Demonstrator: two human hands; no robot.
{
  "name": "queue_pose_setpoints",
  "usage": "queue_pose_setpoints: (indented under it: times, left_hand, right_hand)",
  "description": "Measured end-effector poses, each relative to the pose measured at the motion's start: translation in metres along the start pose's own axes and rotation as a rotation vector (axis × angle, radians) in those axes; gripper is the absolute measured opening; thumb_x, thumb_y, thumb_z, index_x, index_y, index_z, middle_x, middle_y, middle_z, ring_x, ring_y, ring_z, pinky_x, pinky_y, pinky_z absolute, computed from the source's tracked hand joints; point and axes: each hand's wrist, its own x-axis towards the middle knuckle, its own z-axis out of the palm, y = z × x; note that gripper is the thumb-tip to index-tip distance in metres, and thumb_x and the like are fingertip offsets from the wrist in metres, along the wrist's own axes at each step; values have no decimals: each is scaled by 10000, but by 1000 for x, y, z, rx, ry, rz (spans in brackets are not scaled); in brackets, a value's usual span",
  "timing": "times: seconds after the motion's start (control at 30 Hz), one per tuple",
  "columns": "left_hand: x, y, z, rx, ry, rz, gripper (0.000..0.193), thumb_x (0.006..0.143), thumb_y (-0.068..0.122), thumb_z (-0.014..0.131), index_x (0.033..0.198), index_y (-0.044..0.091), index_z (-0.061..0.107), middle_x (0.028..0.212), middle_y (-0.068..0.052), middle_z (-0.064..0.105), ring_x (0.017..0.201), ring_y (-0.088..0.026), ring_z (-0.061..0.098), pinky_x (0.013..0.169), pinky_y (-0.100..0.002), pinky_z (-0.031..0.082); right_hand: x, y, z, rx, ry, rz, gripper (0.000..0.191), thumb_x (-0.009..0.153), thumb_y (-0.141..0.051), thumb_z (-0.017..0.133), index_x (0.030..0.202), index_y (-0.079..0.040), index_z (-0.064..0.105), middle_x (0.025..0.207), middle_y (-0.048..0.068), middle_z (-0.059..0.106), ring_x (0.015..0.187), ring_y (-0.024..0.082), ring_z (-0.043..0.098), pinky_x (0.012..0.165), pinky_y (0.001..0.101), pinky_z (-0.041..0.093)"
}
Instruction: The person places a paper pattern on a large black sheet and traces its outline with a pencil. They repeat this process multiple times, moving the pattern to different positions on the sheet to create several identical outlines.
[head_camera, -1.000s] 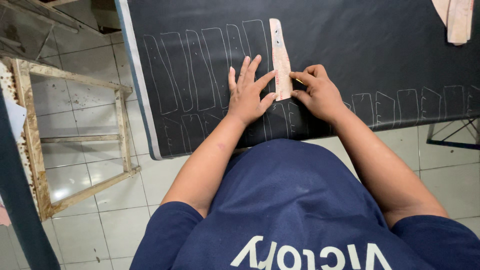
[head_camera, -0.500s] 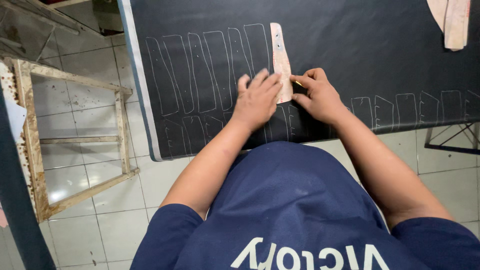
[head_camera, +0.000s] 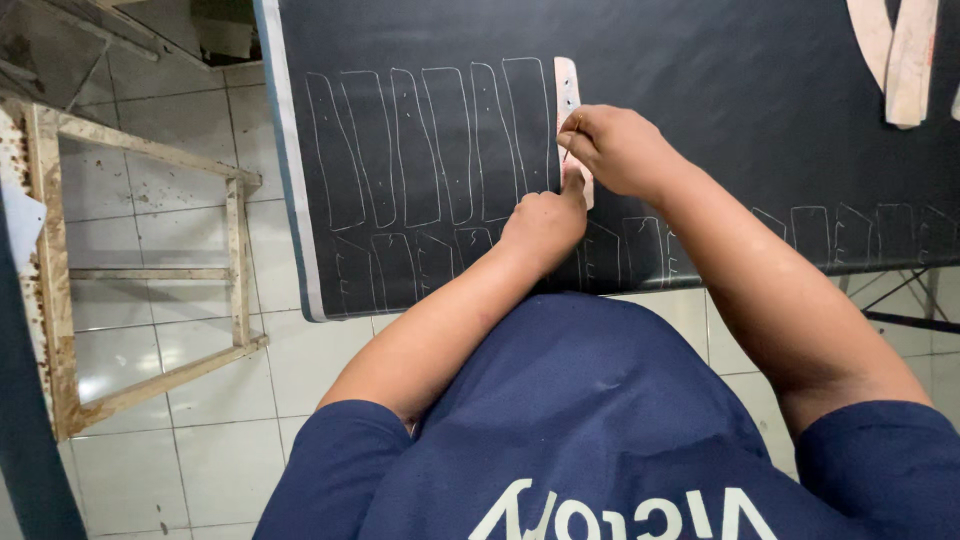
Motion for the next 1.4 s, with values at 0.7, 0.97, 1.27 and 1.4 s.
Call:
queue_pose_setpoints:
  times: [0.7, 0.97, 1.27, 1.4]
  left_hand:
    - [-5, -19, 0, 386, 404, 418, 276, 875, 180, 587, 1069, 34, 720, 1352, -142, 598, 1382, -306, 497, 1138, -627, 364]
    - [-6, -21, 0, 379, 360, 408, 261, 894, 190, 597, 1077, 42, 708, 1372, -137, 580, 1395, -290, 492, 1114, -654, 381]
    - [-5, -22, 1, 351, 418, 431, 334, 902, 168, 590, 1195, 31, 672, 1371, -129, 567, 1387, -284, 496, 1108, -654, 378]
    - [-6, -21, -6, 307, 316, 410, 312, 893, 146, 633, 1190, 56, 670, 1395, -122, 543, 1398, -281, 489, 1128, -648, 359]
  right_hand:
    - [89, 33, -2, -111, 359, -275, 127, 1037, -154, 717, 1093, -44, 746, 1039, 144, 732, 928, 336, 707, 807, 422, 554]
    - [86, 35, -4, -53, 361, -199, 117, 1020, -140, 727, 1082, -44, 748, 1039, 143, 732, 914, 322, 716, 803, 412, 561]
    - [36, 46, -2, -150, 342, -238, 151, 1036, -173, 711, 1095, -39, 747, 1055, 168, 727, 952, 374, 697, 822, 451, 555]
    - [-21, 37, 10, -103, 327, -210, 146, 1031, -172, 702, 1085, -40, 731, 1053, 160, 724, 951, 363, 702, 822, 434, 556]
